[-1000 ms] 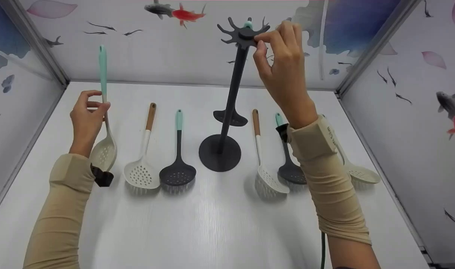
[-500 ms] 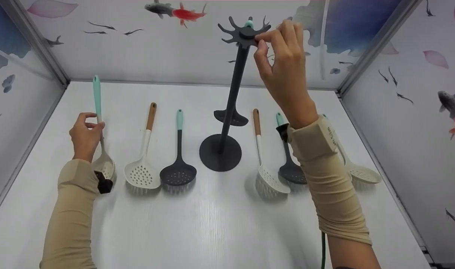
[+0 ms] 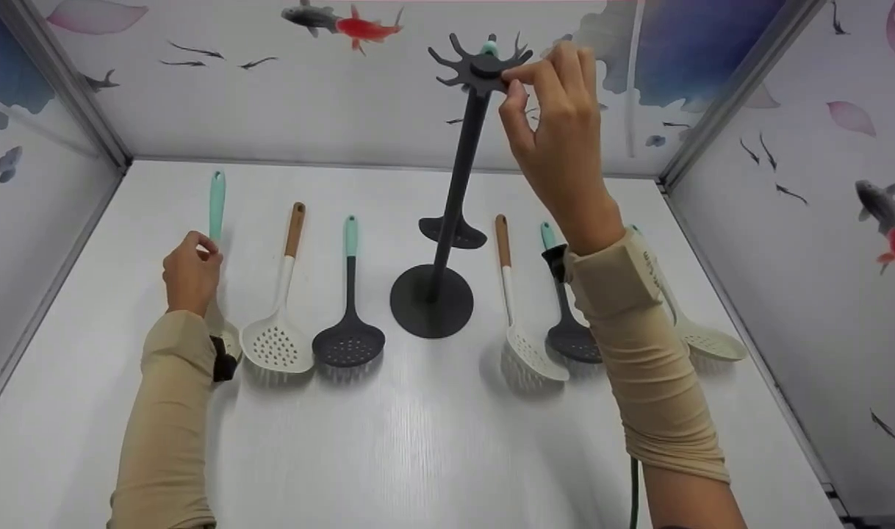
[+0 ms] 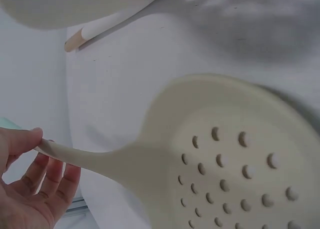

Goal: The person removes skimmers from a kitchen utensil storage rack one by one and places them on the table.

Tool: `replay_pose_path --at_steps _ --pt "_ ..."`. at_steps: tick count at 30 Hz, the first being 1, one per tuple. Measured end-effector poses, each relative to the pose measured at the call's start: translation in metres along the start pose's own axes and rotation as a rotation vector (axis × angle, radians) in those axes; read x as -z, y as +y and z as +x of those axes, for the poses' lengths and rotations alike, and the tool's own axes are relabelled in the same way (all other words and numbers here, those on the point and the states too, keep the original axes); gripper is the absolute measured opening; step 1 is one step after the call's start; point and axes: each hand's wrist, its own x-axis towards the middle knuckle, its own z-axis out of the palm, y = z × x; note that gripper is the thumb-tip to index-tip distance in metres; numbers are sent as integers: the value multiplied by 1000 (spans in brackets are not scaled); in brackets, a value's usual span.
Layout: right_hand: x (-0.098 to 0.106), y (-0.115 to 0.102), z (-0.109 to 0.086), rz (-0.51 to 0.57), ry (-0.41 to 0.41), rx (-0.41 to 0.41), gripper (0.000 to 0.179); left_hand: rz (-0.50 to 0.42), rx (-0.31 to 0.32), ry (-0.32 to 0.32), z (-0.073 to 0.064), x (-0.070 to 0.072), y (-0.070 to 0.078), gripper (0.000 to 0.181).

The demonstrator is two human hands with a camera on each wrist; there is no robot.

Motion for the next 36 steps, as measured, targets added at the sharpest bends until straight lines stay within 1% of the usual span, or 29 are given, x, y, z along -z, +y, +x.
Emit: replay_pose_path --at_steps 2,4,6,8,12,16,19,22,27,29,33,36 --pt "0 0 0 1 6 1 26 13 -7 3 0 -2 1 18" --pt "-1 0 0 -2 8 4 26 20 0 -3 0 -2 2 21" --pt "-1 0 0 -5 6 2 26 26 24 -31 -1 -3 4 24" --pt "-1 0 0 -10 2 -3 26 34 52 -76 -1 -3 7 28" --pt "0 -1 0 -17 -2 -14 26 67 118 -202 0 -3 12 35" --pt "-1 -1 0 -13 0 -14 26 126 139 -318 1 -4 12 42" --pt "-1 -1 -1 -14 1 -11 25 164 151 -378 1 -5 9 45" --pt "-2 -1 -1 -15 2 -12 25 179 161 -398 1 -6 6 45" --pt "-2 0 0 -12 5 -10 25 198 130 -399 2 -4 6 44" --pt "-2 0 0 -14 5 -2 26 204 115 -401 2 -4 6 42" --pt "-2 0 0 -12 7 6 26 205 105 -412 2 -2 6 39" --pt "-2 0 0 -7 14 11 26 204 101 -417 2 -2 7 30"
